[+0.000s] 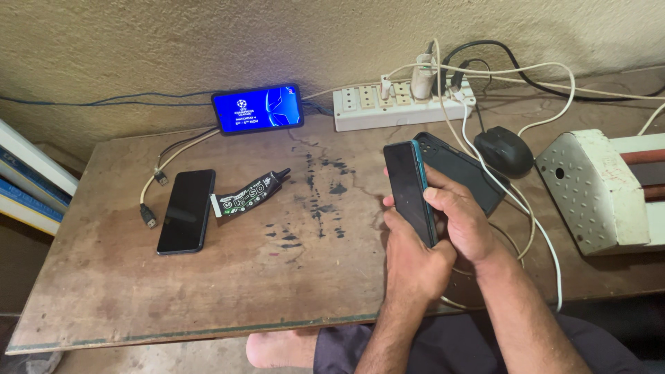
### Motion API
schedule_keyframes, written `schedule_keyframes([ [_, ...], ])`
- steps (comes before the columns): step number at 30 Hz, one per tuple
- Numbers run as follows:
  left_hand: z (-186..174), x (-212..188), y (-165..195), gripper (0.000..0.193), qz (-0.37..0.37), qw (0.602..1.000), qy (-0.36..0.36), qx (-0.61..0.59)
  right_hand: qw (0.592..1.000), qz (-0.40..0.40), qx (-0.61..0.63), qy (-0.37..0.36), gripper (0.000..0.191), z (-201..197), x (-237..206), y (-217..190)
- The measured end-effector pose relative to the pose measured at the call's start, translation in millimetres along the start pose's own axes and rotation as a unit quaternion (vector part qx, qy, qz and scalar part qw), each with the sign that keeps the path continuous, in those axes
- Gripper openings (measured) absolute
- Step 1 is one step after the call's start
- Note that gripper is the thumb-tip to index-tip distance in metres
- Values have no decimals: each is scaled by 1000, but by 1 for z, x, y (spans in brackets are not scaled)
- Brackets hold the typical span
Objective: The person repairs a smartphone at a workbench. They work on the opened phone with a pry tool near the battery, reattach the back cover, press it into place, plug in a charging cable, and handle other phones on the bench while a video plays on a nearby phone.
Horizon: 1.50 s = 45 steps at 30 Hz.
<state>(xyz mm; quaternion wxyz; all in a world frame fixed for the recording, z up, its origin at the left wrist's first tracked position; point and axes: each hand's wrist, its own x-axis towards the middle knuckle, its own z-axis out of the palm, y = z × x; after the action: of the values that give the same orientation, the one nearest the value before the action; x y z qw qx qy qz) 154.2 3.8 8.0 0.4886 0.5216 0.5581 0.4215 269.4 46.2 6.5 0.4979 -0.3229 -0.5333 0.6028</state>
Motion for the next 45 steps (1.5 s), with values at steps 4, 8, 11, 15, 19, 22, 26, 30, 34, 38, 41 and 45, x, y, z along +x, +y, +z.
schedule_keyframes([
  [4,0,0,0,70,-8,1000,0,3,1000,0,3,-4,60,1,0,-1],
  [8,0,0,1,69,-4,1000,3,-2,1000,2,5,4,60,2,0,-1],
  [11,-1,-1,2,69,-13,1000,-1,-4,1000,3,6,1,60,2,0,-2],
  [15,-1,-1,4,69,-14,1000,0,-2,1000,3,3,6,60,2,0,-1],
  [19,-2,-2,6,69,-11,1000,1,-14,1000,7,4,-4,60,2,0,-1],
  [22,-4,-2,7,69,-13,1000,-4,-10,1000,-4,9,-11,61,3,0,-1],
  [26,-6,-2,5,70,8,1000,-16,-20,998,-28,51,-16,67,6,-3,1],
  [30,-6,-1,-1,76,25,999,-6,-21,994,-25,100,-25,74,7,-2,4],
  [34,-5,5,-12,73,18,998,-6,-59,997,-36,60,39,66,5,-2,7],
  [38,-8,16,-31,65,-85,972,4,-221,988,-45,-58,137,48,0,-9,1],
  [41,-14,21,-52,63,-49,923,-11,-381,980,-27,-93,174,42,-1,-6,-5],
  [45,-13,31,-75,68,73,825,-106,-550,955,3,-185,231,46,-3,14,-9],
])
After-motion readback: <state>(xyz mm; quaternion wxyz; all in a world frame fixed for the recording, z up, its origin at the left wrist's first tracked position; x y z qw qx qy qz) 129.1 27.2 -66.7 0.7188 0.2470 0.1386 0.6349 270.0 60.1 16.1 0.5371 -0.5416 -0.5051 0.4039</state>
